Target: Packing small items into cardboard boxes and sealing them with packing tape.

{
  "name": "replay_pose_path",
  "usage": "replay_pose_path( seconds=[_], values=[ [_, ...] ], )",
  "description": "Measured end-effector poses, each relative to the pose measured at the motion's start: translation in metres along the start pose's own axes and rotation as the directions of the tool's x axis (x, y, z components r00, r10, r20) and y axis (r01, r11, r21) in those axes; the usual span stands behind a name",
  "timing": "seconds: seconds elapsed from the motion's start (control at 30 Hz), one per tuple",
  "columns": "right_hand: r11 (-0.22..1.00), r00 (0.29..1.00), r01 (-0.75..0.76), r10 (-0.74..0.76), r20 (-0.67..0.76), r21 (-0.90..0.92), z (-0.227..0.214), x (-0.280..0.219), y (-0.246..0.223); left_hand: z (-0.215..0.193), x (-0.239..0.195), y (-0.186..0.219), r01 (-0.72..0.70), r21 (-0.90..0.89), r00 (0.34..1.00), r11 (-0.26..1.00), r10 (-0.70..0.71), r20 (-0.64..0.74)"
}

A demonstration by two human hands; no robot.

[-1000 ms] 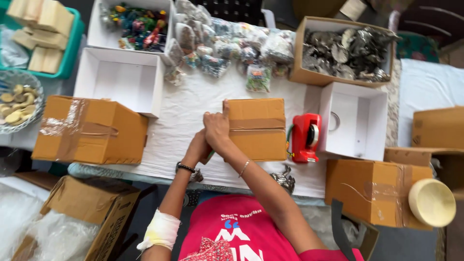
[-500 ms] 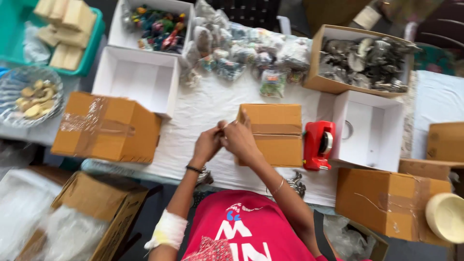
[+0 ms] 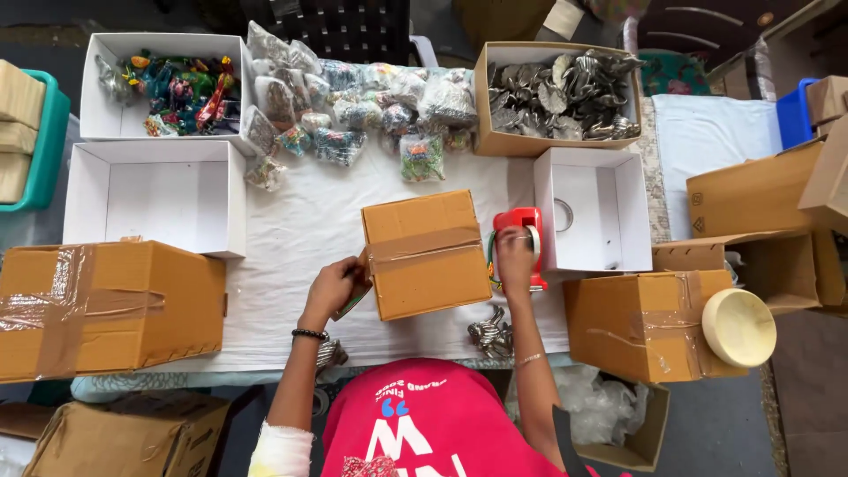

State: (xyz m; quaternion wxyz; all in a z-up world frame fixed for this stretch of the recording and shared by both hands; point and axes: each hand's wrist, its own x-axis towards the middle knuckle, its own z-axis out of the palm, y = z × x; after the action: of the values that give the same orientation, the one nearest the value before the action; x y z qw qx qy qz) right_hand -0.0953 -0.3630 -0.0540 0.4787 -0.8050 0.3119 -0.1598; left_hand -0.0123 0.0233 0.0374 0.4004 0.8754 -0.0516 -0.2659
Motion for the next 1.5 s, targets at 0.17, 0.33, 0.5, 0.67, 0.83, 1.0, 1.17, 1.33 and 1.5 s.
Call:
replay_pose_path(
  seconds=[0.17, 0.33, 0.5, 0.67, 0.83, 1.0, 1.17, 1.33, 1.5],
  values=[
    [0.577, 0.948, 0.316, -0.225, 0.225, -0.753, 0.038, -0.037, 0.057, 0.019, 0.009, -0.045, -0.087, -0.088, 0.994, 0.992, 0.081, -0.073],
    [0.452, 0.920, 0.377, -0.280, 0.273, -0.808, 0.054, -0.060, 0.064, 0.028, 0.002, -0.057, -0.084, -0.173, 0.994, 0.981, 0.069, -0.087],
    [0.968, 0.965, -0.171, 0.203, 0.168, -0.184, 0.027, -0.026, 0.035, 0.028, -0.012, -0.039, -0.188, -0.085, 0.961, 0.978, 0.166, -0.221],
    [0.876, 0.998, -0.060, 0.038, 0.055, 0.478, -0.028, 0.009, 0.010, 0.020, -0.022, -0.026, -0.130, -0.056, 0.971, 0.990, 0.116, -0.210],
    [0.916, 0.991, 0.059, -0.101, 0.084, 0.397, -0.055, -0.055, -0.223, 0.015, -0.006, -0.038, -0.140, -0.129, 0.981, 0.982, 0.120, -0.151],
    [0.473, 0.390, 0.871, -0.506, 0.769, -0.131, 0.032, -0.108, -0.321, 0.007, 0.018, -0.049, -0.121, -0.248, 0.982, 0.961, 0.152, 0.111],
    [0.281, 0.281, 0.944, -0.415, 0.865, -0.171, 0.090, -0.108, -0.295, -0.008, 0.015, -0.042, -0.075, -0.159, 0.980, 0.984, 0.102, 0.170],
    [0.126, 0.235, 0.971, -0.353, 0.906, -0.203, 0.127, -0.130, -0.289, 0.001, 0.030, -0.048, -0.063, -0.097, 0.972, 0.993, 0.084, 0.221],
    [0.128, 0.388, 0.921, -0.188, 0.902, -0.369, 0.133, -0.137, -0.309, 0.013, 0.040, -0.075, -0.335, 0.217, 0.924, 0.917, 0.275, 0.265]
  ],
)
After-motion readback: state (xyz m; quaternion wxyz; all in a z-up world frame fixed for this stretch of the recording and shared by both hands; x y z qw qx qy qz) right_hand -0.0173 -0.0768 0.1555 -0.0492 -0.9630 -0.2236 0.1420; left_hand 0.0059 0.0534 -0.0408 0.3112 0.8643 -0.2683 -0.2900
